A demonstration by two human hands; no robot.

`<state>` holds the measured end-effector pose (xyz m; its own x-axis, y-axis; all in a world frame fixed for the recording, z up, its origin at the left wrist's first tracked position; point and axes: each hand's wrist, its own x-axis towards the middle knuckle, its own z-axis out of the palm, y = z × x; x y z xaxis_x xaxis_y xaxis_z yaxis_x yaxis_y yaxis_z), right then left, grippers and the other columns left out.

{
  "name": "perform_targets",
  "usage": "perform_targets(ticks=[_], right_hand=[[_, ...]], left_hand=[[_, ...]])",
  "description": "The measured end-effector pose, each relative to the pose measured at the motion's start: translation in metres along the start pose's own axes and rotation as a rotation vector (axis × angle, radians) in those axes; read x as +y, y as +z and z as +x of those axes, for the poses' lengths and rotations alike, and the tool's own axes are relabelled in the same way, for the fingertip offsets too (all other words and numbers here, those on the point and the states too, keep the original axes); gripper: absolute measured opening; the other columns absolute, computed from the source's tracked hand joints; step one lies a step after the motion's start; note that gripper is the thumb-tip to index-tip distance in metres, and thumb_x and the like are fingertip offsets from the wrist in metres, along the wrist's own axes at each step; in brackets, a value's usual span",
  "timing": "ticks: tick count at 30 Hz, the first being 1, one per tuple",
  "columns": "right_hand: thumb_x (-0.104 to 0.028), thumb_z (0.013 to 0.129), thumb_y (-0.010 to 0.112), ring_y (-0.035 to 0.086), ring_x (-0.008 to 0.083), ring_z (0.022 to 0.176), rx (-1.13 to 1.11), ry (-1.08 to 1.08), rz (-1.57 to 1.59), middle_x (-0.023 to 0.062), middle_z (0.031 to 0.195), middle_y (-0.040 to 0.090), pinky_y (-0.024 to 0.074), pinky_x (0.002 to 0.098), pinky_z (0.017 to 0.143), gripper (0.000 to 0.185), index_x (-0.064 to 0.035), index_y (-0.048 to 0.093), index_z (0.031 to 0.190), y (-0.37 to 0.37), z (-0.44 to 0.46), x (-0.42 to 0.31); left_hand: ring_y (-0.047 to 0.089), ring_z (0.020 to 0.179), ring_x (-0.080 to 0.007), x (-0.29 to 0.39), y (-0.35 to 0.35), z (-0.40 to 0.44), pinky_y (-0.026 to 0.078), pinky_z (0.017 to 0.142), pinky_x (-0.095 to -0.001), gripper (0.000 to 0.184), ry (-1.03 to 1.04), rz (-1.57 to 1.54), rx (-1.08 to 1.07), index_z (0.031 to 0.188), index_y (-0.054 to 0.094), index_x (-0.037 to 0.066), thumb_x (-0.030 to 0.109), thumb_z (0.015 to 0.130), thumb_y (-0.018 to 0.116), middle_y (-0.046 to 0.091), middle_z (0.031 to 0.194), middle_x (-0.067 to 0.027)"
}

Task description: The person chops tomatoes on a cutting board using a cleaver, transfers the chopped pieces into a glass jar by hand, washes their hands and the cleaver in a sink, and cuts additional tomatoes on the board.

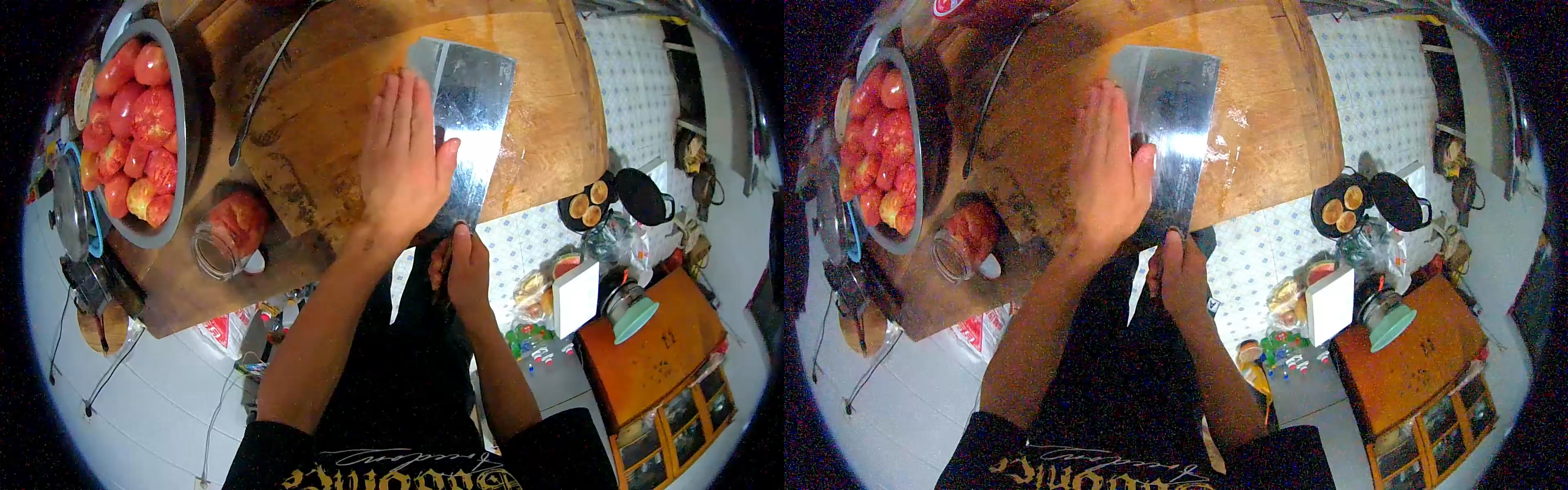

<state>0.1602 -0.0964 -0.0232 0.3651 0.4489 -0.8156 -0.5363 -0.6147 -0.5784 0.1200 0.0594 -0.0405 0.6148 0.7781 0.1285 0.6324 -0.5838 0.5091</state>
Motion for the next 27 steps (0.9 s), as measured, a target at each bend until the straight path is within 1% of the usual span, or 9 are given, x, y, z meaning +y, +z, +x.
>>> perform_targets(ticks=[3, 5, 6, 9, 11, 14, 19, 22, 27], right_hand=[[-0.036, 0.101, 0.032, 0.045, 0.0144, 0.04, 0.016, -0.003, -0.015, 0.0062, 0.055, 0.048, 0.0382, 0.0276, 0.038, 0.044, -0.0033, 0.046, 0.075, 0.001, 0.0, -0.001], [-0.036, 0.101, 0.032, 0.045, 0.0144, 0.04, 0.008, 0.002, -0.022, 0.0061, 0.055, 0.048, 0.0378, 0.0277, 0.038, 0.044, -0.0031, 0.047, 0.075, 0.001, 0.0, -0.002], [-0.036, 0.101, 0.032, 0.045, 0.0144, 0.04, 0.009, 0.0, -0.02, 0.0061, 0.055, 0.048, 0.0378, 0.0277, 0.038, 0.044, -0.0031, 0.047, 0.075, 0.0, 0.0, -0.002], [-0.037, 0.101, 0.034, 0.045, 0.0145, 0.04, -0.008, -0.015, -0.008, 0.0061, 0.055, 0.048, 0.0374, 0.0281, 0.038, 0.045, -0.0029, 0.047, 0.075, -0.001, 0.002, 0.002], [-0.038, 0.1, 0.035, 0.045, 0.0142, 0.04, -0.011, 0.013, 0.062, 0.0063, 0.055, 0.048, 0.0373, 0.0278, 0.038, 0.045, -0.0029, 0.047, 0.075, -0.003, 0.001, 0.009], [-0.04, 0.099, 0.037, 0.046, 0.0138, 0.041, -0.016, -0.029, 0.002, 0.0062, 0.056, 0.048, 0.0371, 0.0273, 0.039, 0.045, -0.0032, 0.047, 0.076, -0.004, 0.002, 0.011], [-0.036, 0.1, 0.038, 0.047, 0.0114, 0.041, -0.011, 0.001, 0.072, 0.0027, 0.055, 0.05, 0.0382, 0.0267, 0.038, 0.038, -0.005, 0.049, 0.081, 0.003, 0.001, 0.012], [-0.036, 0.1, 0.038, 0.047, 0.0117, 0.041, -0.027, 0.006, 0.1, 0.0029, 0.055, 0.05, 0.0385, 0.0271, 0.038, 0.038, -0.0049, 0.049, 0.082, 0.006, 0.003, 0.017], [-0.037, 0.1, 0.037, 0.047, 0.0119, 0.04, -0.04, -0.015, 0.087, 0.0031, 0.055, 0.05, 0.0385, 0.0273, 0.038, 0.038, -0.0049, 0.048, 0.082, 0.011, 0.0, 0.019]], left_hand=[[0.032, 0.134, -0.039, 0.008, 0.0, 0.003, 0.024, 0.112, -0.0463, 0.065, 0.045, -0.085, -0.042, 0.134, 0.036, -0.009, 0.024, 0.084, 0.061, 0.036, 0.142, -0.0263], [0.028, 0.136, -0.0403, 0.012, 0.002, 0.004, 0.02, 0.113, -0.0439, 0.062, 0.055, -0.233, -0.052, 0.137, 0.032, -0.007, 0.013, 0.084, 0.055, 0.032, 0.144, -0.0253], [0.032, 0.134, -0.0367, 0.012, 0.001, 0.005, 0.026, 0.112, -0.0443, 0.059, 0.032, -0.24, -0.015, 0.135, 0.038, -0.006, 0.016, 0.084, 0.06, 0.037, 0.142, -0.0222], [0.032, 0.134, -0.0361, 0.002, -0.011, 0.005, 0.027, 0.111, -0.0433, 0.056, -0.034, -0.349, -0.035, 0.134, 0.04, -0.004, 0.012, 0.084, 0.059, 0.039, 0.141, -0.0207], [0.032, 0.134, -0.0355, -0.028, -0.018, 0.007, 0.028, 0.11, -0.0422, 0.055, 0.015, -0.251, -0.036, 0.134, 0.04, -0.002, 0.01, 0.084, 0.058, 0.04, 0.14, -0.0196], [0.032, 0.134, -0.0354, -0.08, -0.031, 0.015, 0.027, 0.111, -0.044, 0.057, 0.386, 0.24, 0.016, 0.136, 0.038, -0.002, 0.012, 0.085, 0.058, 0.039, 0.141, -0.0195], [0.032, 0.134, -0.0378, -0.079, -0.041, 0.023, 0.025, 0.111, -0.0484, 0.058, 0.272, 0.343, -0.133, 0.136, 0.036, -0.005, 0.025, 0.089, 0.054, 0.038, 0.141, -0.0222], [0.032, 0.134, -0.0399, -0.059, -0.035, 0.018, 0.026, 0.11, -0.0484, 0.063, 0.221, 0.293, -0.114, 0.136, 0.035, -0.007, 0.031, 0.089, 0.053, 0.037, 0.141, -0.0255], [0.032, 0.133, -0.0412, -0.031, -0.013, 0.014, 0.026, 0.11, -0.0494, 0.069, 0.15, 0.18, -0.087, 0.136, 0.033, -0.008, 0.029, 0.084, 0.06, 0.036, 0.141, -0.0272]])
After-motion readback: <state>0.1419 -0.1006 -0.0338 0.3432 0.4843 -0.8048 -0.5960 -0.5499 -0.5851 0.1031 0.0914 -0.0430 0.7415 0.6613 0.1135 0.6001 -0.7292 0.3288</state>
